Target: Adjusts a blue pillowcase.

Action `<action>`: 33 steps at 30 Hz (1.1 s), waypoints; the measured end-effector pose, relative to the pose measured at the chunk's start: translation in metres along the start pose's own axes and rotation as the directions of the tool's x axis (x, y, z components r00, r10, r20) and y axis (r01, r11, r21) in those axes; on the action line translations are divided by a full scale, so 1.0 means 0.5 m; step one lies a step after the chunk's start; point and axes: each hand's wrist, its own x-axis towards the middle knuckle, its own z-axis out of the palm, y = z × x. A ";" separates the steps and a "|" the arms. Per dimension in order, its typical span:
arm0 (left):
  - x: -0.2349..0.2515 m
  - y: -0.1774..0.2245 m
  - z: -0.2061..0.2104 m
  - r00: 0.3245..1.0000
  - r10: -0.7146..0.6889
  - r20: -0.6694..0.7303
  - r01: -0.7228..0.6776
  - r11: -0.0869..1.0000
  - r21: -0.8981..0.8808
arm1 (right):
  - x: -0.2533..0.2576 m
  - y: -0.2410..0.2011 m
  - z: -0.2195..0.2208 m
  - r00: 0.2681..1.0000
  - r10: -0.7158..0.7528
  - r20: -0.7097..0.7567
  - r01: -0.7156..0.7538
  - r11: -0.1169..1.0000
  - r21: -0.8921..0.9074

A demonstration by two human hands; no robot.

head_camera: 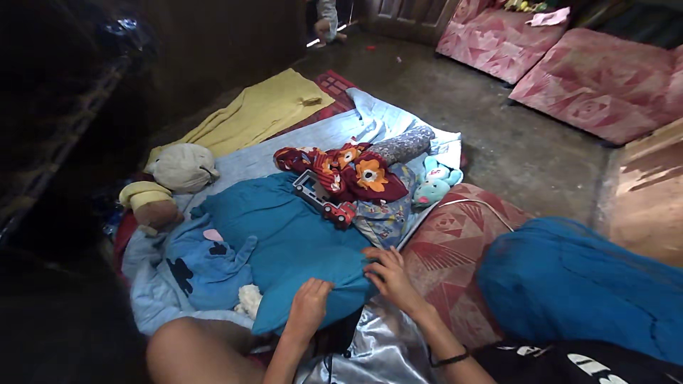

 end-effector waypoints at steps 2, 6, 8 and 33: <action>-0.002 -0.002 -0.001 1.000 -0.002 0.003 0.002 1.000 0.003 | 0.004 0.006 -0.032 0.994 0.106 0.003 -0.106 0.994 -0.004; 0.001 -0.002 0.001 1.000 0.007 0.015 -0.007 1.000 -0.001 | 0.030 0.007 -0.090 0.896 0.397 0.201 -0.401 0.916 -0.020; 0.007 0.000 0.006 0.999 0.035 0.018 -0.035 0.999 0.000 | 0.042 0.005 -0.099 0.839 0.464 0.283 -0.473 0.880 -0.041; 0.054 0.053 0.022 0.960 -0.066 0.272 0.078 0.996 -0.034 | 0.004 0.032 -0.078 0.912 0.344 0.225 -0.367 0.928 0.068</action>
